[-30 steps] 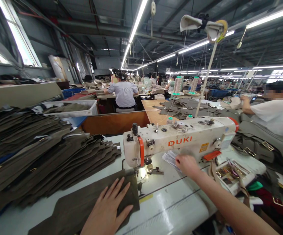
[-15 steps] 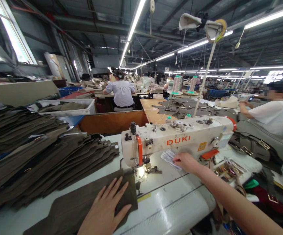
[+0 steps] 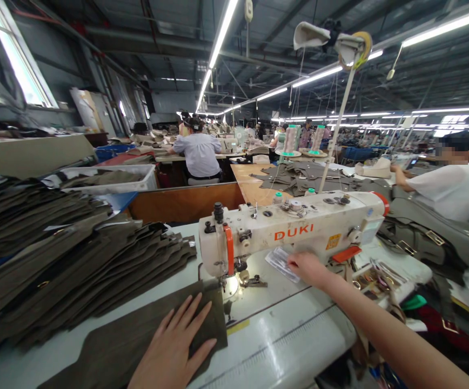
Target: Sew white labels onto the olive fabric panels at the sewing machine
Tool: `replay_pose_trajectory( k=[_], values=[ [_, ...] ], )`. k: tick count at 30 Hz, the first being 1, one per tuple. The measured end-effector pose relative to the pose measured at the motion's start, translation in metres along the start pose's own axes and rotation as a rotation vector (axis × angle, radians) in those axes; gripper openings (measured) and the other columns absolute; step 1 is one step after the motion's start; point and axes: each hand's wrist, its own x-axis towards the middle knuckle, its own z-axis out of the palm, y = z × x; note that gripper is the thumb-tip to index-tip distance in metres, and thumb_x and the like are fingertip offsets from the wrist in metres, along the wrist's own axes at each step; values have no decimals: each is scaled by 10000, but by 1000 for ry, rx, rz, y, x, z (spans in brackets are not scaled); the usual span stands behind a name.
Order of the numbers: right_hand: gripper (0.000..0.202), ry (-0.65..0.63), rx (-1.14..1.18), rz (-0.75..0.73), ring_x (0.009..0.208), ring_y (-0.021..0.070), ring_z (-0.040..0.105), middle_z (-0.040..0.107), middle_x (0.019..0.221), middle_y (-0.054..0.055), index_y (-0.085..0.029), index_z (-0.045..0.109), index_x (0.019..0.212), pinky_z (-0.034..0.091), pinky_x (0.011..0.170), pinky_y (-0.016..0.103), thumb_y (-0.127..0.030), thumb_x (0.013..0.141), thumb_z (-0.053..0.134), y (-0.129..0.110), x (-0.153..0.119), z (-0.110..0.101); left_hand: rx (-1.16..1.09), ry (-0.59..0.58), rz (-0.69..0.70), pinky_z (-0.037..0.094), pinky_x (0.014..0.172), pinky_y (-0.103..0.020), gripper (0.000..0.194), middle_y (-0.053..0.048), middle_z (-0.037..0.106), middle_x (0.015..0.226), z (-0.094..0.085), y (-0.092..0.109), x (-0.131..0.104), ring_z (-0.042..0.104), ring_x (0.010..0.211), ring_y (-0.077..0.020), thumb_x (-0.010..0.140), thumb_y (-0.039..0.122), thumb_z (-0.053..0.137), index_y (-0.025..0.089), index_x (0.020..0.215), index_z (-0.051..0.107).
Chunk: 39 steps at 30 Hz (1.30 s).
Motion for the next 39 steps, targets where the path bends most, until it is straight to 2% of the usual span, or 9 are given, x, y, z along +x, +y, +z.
replay_pose_trajectory(
  k=[14,19,23,25,27,30,34,37,39],
  values=[
    [244,177,403,46,726,172,633,704,780,33,-158,680,823,443,650,236,-158,850,437,16,-1,0,5,61,33,380,1056,-469,550,-58,443,1466,2,-1,-1,430,1334,-285,901,520,494,290,1400,470],
    [290,168,523,-9,737,181,637,691,763,38,-140,675,837,467,656,245,-191,863,390,12,-14,-6,37,221,92,384,1053,-469,486,-63,488,1438,-3,-3,-2,472,1300,-277,922,448,481,269,1374,508],
    [213,93,576,-136,704,176,623,686,744,31,-156,684,789,450,634,239,-180,825,475,-22,-38,-8,68,352,202,359,1079,-450,471,-85,514,1415,-23,19,-5,485,1286,-249,953,327,444,221,1412,443],
    [162,37,577,-252,730,169,622,694,777,23,-178,693,761,440,674,233,-128,770,539,-52,-51,-7,81,346,282,339,1095,-437,495,-91,494,1432,-34,38,-7,461,1307,-238,952,254,433,208,1443,387],
    [175,-11,508,-423,751,174,623,695,796,41,-180,698,770,435,704,240,-118,794,537,-85,-61,-4,77,313,375,348,1091,-434,509,-95,517,1411,-41,57,-9,463,1304,-237,947,188,416,191,1452,360],
    [169,-56,601,-538,766,162,631,699,810,28,-182,689,786,437,703,220,-92,787,546,-126,-67,1,-10,319,403,438,1020,-395,461,-94,672,1191,-43,69,-15,614,1113,-200,957,117,350,141,1415,395],
    [158,-22,749,-481,747,137,626,683,793,4,-191,691,803,452,686,205,-113,834,557,-146,-60,7,-132,378,323,509,924,-350,354,-32,723,905,-46,49,-22,681,814,-152,977,113,309,190,1157,603],
    [166,104,708,-498,879,168,629,693,910,40,-193,697,928,482,806,262,-154,884,542,-145,-56,16,-128,435,256,520,888,-371,317,-33,713,850,-51,24,-16,673,799,-170,979,141,341,190,941,652],
    [237,148,628,-549,1050,206,598,673,1116,94,-177,668,1090,463,939,329,-166,893,536,-143,-59,26,-98,457,189,517,884,-386,293,-53,714,881,-50,12,-7,667,849,-192,969,142,370,176,923,657]
  ],
)
